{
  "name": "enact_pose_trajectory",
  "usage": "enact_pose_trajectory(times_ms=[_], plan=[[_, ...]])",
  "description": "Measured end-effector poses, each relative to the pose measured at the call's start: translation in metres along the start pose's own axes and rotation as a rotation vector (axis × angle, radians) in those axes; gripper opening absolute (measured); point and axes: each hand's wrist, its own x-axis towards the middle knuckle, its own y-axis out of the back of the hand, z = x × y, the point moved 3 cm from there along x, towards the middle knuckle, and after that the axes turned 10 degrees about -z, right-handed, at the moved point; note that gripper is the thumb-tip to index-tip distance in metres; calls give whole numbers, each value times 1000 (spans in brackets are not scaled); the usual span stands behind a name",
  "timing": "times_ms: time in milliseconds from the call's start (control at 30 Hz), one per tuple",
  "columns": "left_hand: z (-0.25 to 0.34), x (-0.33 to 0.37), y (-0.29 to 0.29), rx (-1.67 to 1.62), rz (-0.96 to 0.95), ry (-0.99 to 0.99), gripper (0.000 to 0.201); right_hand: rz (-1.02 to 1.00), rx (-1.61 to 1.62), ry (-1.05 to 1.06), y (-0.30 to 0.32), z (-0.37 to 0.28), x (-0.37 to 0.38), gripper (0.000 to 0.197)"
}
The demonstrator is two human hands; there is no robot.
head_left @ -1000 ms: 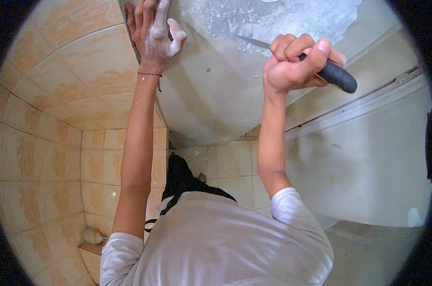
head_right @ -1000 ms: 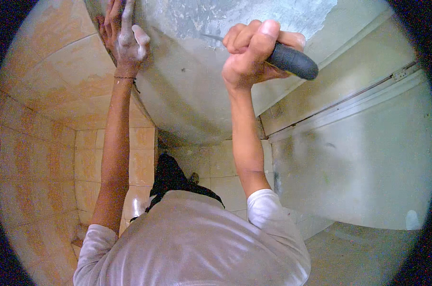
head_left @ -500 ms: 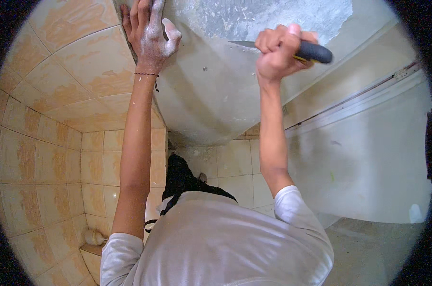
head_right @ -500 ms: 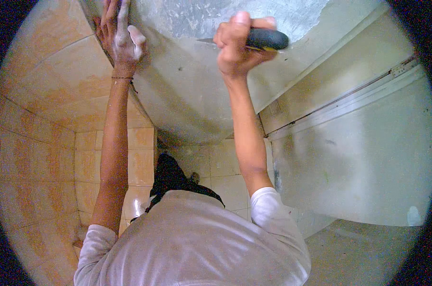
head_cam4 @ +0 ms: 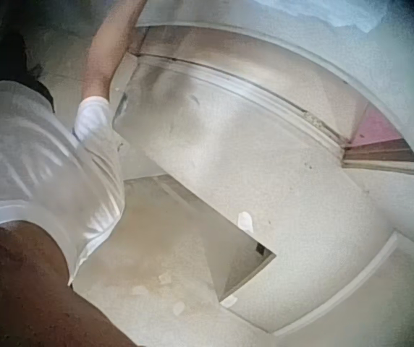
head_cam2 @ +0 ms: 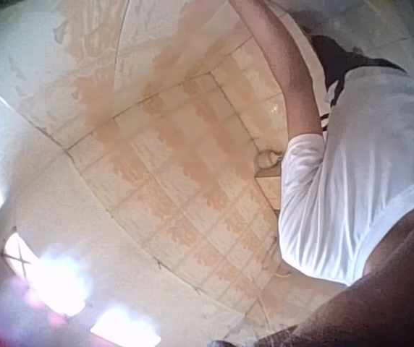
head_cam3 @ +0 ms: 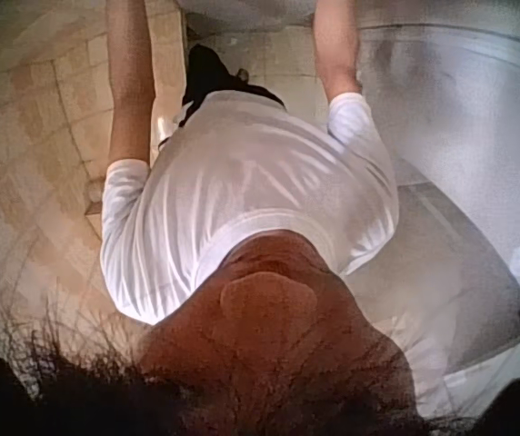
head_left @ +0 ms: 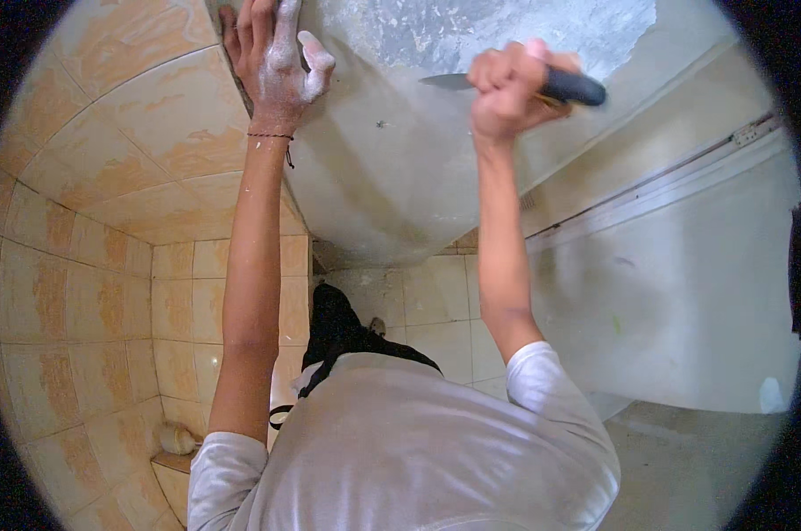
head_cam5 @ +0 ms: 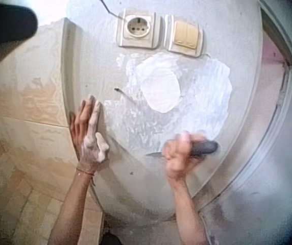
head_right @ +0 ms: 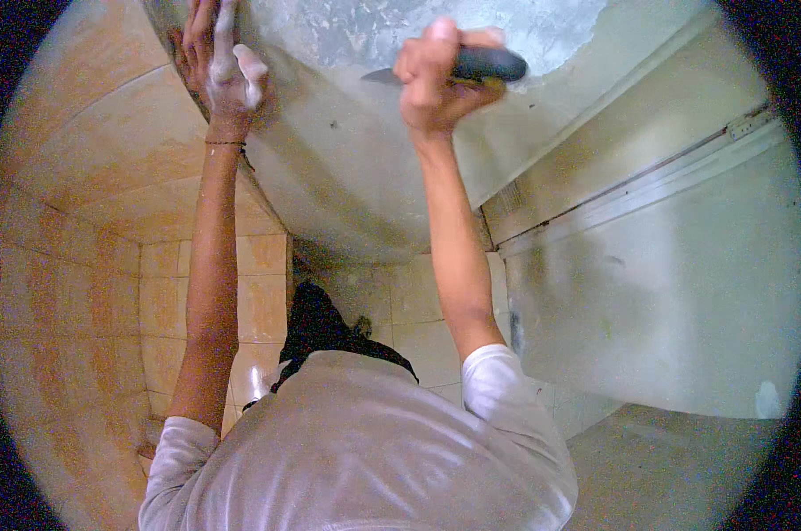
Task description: The person scrapes loose paint and plaster from a wall using a putty knife.
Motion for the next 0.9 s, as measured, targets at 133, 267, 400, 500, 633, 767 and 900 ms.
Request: enact_pose_trajectory(times_ms=[133,267,400,500,633,767,900], plan=[[-9,-4,-5,74,-28,5,78,11,78,5,-4,-18,-4,27],[9,2,4,26,-100,56,70,-37,78,86,8,-15,-1,29],[-2,-1,0,1,-43,25,72,1,73,-36,2,-2,-11,32],[4,2,1,10,-71,61,72,-16,150,13,5,-20,-6,32],[2,1,2,32,22,-38,70,-4,57,-58,3,4,-3,30],[-2,-2,-5,15,-18,2,72,16,239,32,1,-33,-2,31],[5,-1,2,40,-123,82,73,26,-43,-17,8,1,0,33]])
